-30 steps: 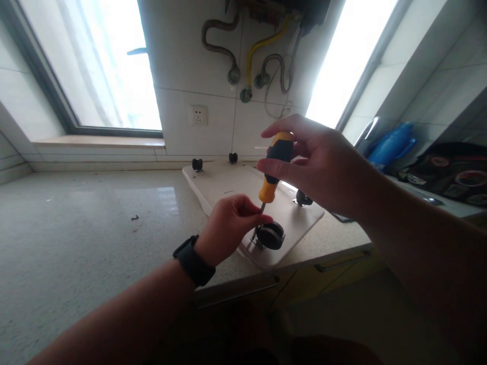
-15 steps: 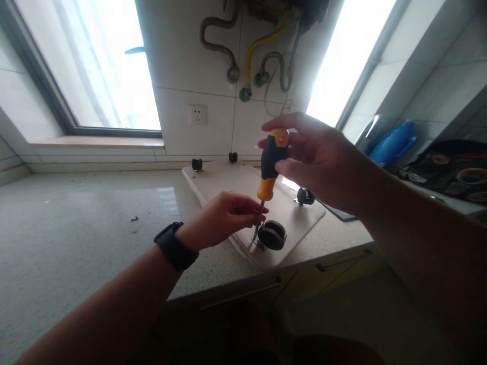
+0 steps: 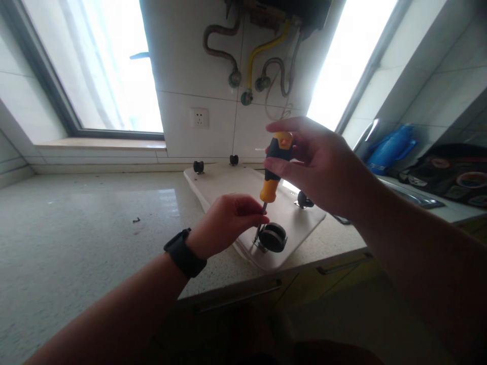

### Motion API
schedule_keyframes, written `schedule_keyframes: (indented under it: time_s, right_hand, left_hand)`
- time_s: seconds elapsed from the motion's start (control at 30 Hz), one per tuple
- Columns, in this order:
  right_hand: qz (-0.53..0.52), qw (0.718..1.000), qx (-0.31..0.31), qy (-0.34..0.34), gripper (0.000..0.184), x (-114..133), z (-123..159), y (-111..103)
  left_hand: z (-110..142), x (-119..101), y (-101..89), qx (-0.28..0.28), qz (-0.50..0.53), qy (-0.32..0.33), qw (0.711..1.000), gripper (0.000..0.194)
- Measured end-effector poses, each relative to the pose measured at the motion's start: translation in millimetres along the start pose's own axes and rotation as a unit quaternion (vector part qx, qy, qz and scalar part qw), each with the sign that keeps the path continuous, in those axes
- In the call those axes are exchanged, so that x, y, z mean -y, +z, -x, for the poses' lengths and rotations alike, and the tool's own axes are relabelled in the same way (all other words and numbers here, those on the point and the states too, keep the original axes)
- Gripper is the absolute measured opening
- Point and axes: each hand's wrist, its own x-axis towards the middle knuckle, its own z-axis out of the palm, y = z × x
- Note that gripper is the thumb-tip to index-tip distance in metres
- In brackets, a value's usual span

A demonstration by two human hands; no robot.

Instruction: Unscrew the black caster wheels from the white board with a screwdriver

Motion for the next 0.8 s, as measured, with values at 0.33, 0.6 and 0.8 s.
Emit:
schedule_keyframes:
  time_s: [0.33, 0.6, 0.8]
  right_hand:
    - [0.026, 0.999, -0.027, -0.017, 0.047, 9.3, 0.2, -2.9]
    - [-0.003, 0.99, -0.13, -0.062, 0.035, 5.9, 4.5, -13.8]
    - [-0.042, 0.974, -0.216, -0.053, 0.019, -4.0, 8.7, -20.4]
  left_hand:
    - [0.3, -6.9, 4.3, -0.023, 0.007, 0.009, 1.0, 0.012]
    - [-1.3, -7.8, -23.6, 0.07, -0.083, -0.008, 0.994, 0.027]
    - [-1.3, 0.9, -39.6, 0.132, -0.095, 0.005, 0.987, 0.035]
